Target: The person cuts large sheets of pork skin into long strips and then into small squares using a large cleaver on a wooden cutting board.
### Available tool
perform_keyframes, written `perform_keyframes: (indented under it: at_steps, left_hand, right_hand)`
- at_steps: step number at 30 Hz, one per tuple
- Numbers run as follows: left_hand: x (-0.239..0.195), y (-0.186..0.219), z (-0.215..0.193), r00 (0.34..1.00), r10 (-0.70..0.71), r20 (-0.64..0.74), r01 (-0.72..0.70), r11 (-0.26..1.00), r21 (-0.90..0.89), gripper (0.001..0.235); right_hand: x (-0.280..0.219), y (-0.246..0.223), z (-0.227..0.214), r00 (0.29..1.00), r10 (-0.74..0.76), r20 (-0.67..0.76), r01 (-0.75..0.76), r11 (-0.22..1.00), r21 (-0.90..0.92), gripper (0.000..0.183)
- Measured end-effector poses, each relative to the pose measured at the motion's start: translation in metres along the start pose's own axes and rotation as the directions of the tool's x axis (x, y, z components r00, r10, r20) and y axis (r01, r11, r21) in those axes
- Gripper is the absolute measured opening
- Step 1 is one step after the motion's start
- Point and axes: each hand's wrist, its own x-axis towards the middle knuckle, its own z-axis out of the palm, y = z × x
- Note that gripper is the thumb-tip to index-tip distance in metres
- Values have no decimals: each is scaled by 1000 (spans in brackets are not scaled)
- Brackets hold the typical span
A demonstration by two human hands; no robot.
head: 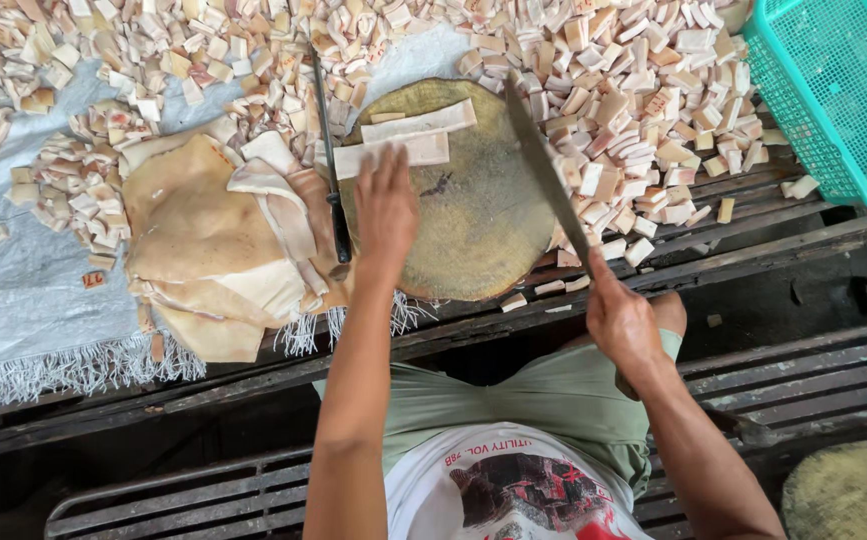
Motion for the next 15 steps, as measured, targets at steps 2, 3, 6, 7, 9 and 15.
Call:
perform_keyframes:
  at_steps: [2,3,6,7,9,15]
  left_hand:
    - [31,-17,2,985,-82,151,90,995,-41,71]
    - [41,-22,0,966,-121,227,137,989,-56,77]
    - [62,-28,-13,890,-196,412,260,960,-104,92]
    - [64,-27,-20,877,-243,415,328,933,-147,97]
    - [67,-26,-33,841,-334,426,457,859,-229,106]
    - [63,-33,-54,846,-282,453,346,936,-63,100]
  right_hand:
    - [6,2,-2,982,173,75,-177,983,50,59]
    - [7,1,-2,959,256,117,-265,962,70,59]
    - [5,-9,4,992,119,36,-124,937,327,57]
    - [3,-14,6,983,169,75,-185,902,390,56]
    - [3,-23,13,954,254,161,-300,811,503,55]
    - [11,-34,18,916,305,259,-399,637,659,59]
